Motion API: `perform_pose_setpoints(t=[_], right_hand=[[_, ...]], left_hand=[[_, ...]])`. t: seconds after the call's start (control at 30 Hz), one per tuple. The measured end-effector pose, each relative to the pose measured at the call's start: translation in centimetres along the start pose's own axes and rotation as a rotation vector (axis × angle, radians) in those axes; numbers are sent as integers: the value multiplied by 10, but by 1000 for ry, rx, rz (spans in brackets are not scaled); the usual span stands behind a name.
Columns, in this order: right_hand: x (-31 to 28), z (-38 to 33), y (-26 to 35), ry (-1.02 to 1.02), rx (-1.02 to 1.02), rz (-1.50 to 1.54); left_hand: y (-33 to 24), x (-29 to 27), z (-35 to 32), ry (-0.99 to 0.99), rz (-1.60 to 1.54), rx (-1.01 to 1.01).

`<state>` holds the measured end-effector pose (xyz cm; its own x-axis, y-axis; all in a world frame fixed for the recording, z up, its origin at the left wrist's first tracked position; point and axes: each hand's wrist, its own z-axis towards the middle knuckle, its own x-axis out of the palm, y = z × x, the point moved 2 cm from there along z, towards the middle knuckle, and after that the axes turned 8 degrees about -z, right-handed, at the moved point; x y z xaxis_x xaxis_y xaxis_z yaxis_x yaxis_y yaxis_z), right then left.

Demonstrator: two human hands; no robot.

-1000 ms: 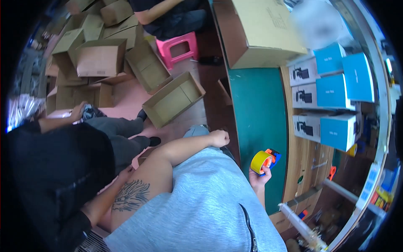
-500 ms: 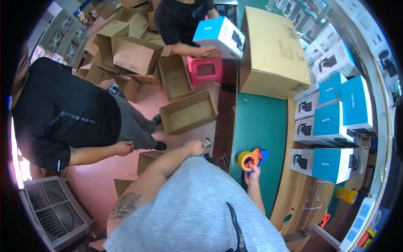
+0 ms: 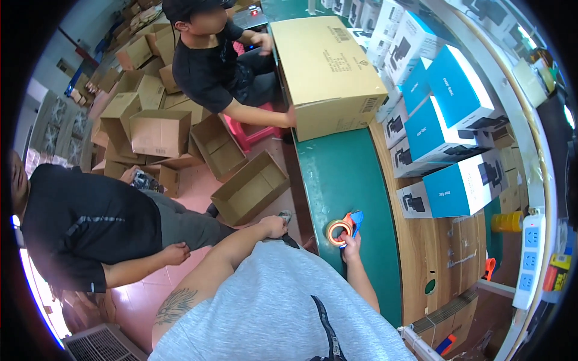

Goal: The person seals cardboard boxes filled with packaged electronic products using a handheld tape dispenser.

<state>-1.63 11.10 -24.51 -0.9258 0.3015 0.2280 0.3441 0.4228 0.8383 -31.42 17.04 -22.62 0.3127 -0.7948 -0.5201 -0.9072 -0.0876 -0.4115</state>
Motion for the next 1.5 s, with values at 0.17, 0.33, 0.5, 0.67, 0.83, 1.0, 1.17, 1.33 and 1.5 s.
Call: perform_pose_setpoints(t=[0.17,0.33,0.5,0.67,0.83,1.0,1.17,1.33,1.5], right_hand=[[-1,0,5,5,24,-30],[3,-2,8,-22,35,18],[-2,0,7,8,76,84],[-6,1,3,-4,77,91],[9,-29,11,-81,127,401],[-6,-68,-6,-31,144,687],[-2,-62,9,-16,170,540],[69,-43,119,-54,-417,-172],[142,-36,164,51,-819,-894]], left_hand=[[-28,-21,1,53,32,72],[-11,-18,5,40,-1,92],[17,-11,8,-3,-26,31],[33,-10,7,9,-48,5],[40,-6,3,-15,-79,-7],[46,-19,-4,-118,-119,-31],[74,-51,17,-146,-139,-60],[81,-152,67,-366,-91,46],[59,-331,127,-722,-321,233]])
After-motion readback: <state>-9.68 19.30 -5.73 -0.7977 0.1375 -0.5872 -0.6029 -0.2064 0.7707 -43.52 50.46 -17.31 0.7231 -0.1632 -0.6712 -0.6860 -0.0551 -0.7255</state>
